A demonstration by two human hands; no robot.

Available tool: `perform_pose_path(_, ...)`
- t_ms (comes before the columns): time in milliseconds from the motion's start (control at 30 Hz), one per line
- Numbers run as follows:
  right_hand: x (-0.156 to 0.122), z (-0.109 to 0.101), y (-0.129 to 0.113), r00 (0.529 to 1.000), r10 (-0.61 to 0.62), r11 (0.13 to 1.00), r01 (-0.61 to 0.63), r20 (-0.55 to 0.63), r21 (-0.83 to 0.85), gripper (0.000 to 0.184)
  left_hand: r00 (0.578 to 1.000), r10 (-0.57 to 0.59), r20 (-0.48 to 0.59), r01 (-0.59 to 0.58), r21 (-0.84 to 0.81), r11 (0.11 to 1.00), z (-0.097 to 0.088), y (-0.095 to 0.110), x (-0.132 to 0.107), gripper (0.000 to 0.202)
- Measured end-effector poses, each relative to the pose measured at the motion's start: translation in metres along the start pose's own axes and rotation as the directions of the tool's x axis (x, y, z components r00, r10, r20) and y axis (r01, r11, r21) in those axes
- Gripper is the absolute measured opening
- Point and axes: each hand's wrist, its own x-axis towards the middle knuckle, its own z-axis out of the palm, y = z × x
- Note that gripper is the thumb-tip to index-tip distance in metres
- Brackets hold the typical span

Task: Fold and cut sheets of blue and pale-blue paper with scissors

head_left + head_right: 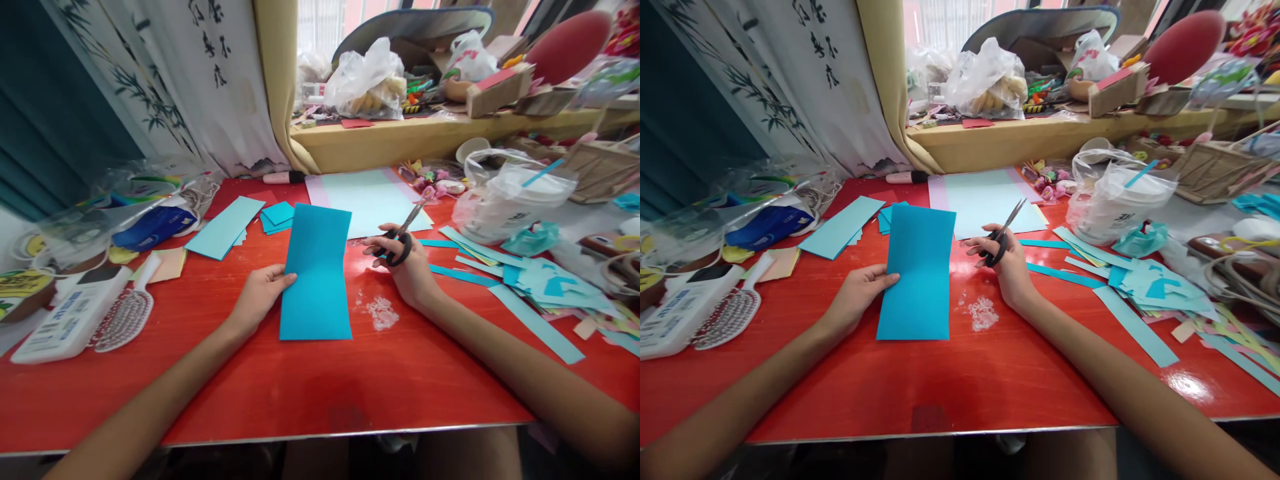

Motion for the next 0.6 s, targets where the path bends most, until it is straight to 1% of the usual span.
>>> perform_pose_path(67, 0.001, -0.002, -0.005, 0.999, 0.026, 1.000, -0.027, 0.032, 0.006, 0.026, 0.998, 0.047, -0.049, -0.048, -0.020, 0.999, -0.005, 0.000, 0.004, 0.033)
perform_pose_path(133, 0.001, -0.004, -0.009, 0.990, 0.068, 0.998, -0.065, 0.121, -0.023, 0.026, 0.991, 0.092, -0.097, -0.096, -0.034, 0.995, -0.009, 0.001, 0.007, 0.033)
perform_pose_path(200, -0.001, -0.002, -0.012, 0.968, 0.114, 0.991, -0.095, 0.225, -0.092, 0.029, 0.977, 0.146, -0.157, -0.155, -0.044, 0.987, -0.013, 0.002, 0.010, 0.033)
perform_pose_path(267, -0.006, 0.001, -0.014, 0.941, 0.163, 0.977, -0.112, 0.297, -0.183, 0.032, 0.954, 0.198, -0.225, -0.216, -0.058, 0.975, -0.017, 0.004, 0.011, 0.031)
perform_pose_path(400, -0.019, 0.012, -0.013, 0.885, 0.312, 0.916, -0.184, 0.346, -0.356, 0.035, 0.901, 0.277, -0.334, -0.322, -0.087, 0.943, -0.023, 0.013, 0.010, 0.024)
perform_pose_path(600, -0.034, 0.020, -0.015, 0.790, 0.462, 0.838, -0.241, 0.402, -0.490, 0.039, 0.814, 0.339, -0.473, -0.449, -0.142, 0.882, -0.025, 0.030, 0.005, 0.016)
